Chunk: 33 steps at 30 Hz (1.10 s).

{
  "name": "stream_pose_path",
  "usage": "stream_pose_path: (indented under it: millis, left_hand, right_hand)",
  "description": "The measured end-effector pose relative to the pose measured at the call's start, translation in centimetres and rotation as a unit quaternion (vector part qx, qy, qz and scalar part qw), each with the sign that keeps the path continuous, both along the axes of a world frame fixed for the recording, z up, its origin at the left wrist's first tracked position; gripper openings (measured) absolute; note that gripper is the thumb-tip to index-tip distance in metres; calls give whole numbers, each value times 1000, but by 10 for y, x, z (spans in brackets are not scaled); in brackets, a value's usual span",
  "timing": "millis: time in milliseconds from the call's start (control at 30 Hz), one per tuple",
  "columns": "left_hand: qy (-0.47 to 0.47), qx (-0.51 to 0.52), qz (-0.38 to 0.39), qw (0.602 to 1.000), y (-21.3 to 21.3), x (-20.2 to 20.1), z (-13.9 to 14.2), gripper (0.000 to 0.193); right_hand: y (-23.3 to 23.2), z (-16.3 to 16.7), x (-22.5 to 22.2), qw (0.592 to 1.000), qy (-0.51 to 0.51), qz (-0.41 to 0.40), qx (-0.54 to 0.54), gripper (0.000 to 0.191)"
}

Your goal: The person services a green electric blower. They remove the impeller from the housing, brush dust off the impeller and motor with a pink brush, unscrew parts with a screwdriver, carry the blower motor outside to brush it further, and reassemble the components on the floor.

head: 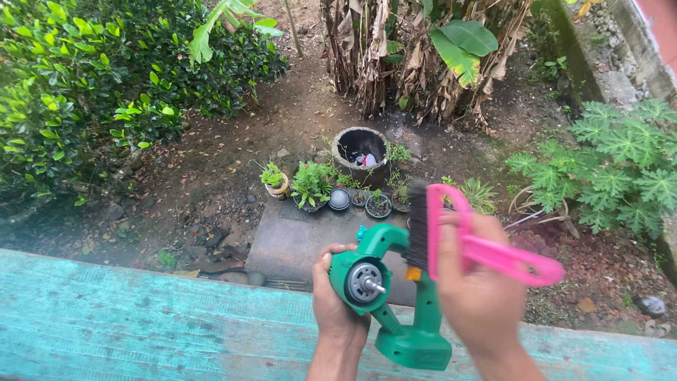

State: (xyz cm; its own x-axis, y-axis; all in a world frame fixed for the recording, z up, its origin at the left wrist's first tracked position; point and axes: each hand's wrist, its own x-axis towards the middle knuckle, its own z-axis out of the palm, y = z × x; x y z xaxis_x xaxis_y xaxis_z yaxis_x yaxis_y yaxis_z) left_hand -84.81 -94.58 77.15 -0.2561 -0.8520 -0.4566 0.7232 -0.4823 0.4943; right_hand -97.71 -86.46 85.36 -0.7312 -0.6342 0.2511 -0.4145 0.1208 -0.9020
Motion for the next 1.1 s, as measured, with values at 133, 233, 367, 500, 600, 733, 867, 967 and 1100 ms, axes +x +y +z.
stream_pose_path:
  millis: [133,233,367,500,600,733,867,967,1100]
  left_hand:
    - [-44,-34,-22,998,-2,3,3,30]
    - [-65,-4,-78,995,-5,4,6,32]
    - [-126,24,-104,986,-4,2,9,31]
    - [-114,31,-159,980,-4,2,13,31]
    - [-132,33,-201,970,-5,6,13,29]
    - [-156,103,-197,962,-5,7,10,27]
    - [-150,78,-169,971,0,1,7,28]
    - [-133,83,-163,974,5,-1,10,28]
    - [-145,78,-96,982,6,-4,12,30]
  right_hand:
    - [10,5,-25,974,100,201,4,17]
    - [6,24,-40,955,130,256,-71,19]
    - [-1,36,-45,919,89,382,-42,32]
    - [-1,31,-63,954,131,269,28,30]
    - [3,34,-78,851,117,511,-33,31]
    - [1,56,-76,914,145,371,78,33]
    - [-8,67,-56,888,182,421,-27,37]
    - [-4,57,-56,940,197,277,5,30]
    - [32,23,-69,998,-20,12,64,21]
